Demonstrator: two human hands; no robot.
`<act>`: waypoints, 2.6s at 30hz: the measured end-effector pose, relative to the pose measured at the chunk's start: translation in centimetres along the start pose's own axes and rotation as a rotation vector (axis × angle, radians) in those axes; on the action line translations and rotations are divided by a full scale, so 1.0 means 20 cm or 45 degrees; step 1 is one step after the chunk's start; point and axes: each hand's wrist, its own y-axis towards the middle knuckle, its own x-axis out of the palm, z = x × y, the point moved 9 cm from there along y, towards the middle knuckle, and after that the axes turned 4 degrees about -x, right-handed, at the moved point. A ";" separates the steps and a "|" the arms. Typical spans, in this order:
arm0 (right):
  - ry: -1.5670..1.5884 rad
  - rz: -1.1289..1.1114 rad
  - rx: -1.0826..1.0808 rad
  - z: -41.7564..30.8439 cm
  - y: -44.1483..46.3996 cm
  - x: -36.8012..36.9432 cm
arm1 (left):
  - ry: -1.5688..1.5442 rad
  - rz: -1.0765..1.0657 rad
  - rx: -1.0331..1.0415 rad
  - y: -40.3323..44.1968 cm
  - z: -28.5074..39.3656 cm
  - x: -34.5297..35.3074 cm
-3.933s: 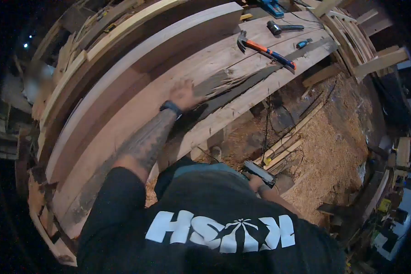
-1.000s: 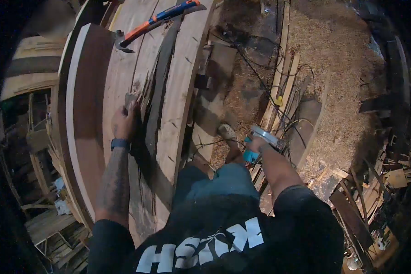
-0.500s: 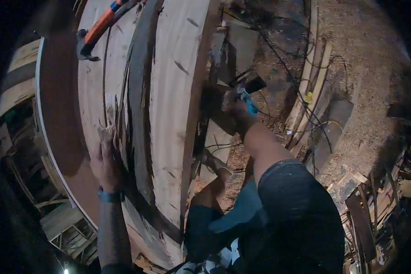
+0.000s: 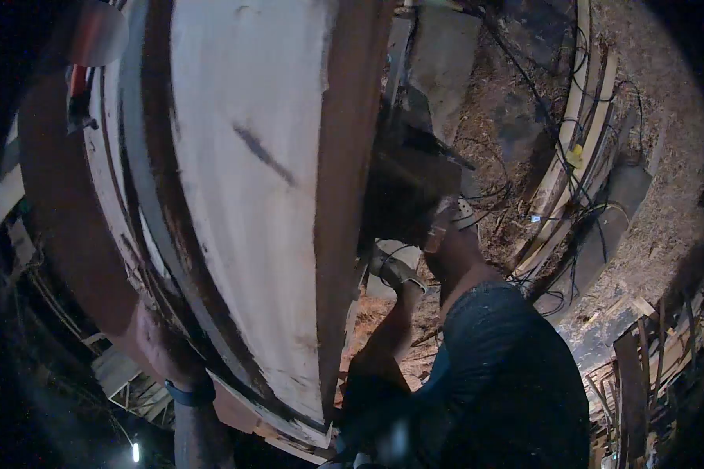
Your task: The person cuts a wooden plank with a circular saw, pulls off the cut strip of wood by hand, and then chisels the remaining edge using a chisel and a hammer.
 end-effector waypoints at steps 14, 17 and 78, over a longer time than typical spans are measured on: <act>-0.006 0.013 0.034 0.18 0.07 0.10 | 1.148 0.062 0.573 -0.13 -0.04 -0.30; 0.002 0.004 0.035 0.20 0.07 0.13 | 0.919 0.038 0.660 -0.15 -0.02 -0.37; -0.194 1.088 -0.635 -1.96 -1.47 -2.68 | 0.091 -0.877 -0.062 0.12 0.17 0.10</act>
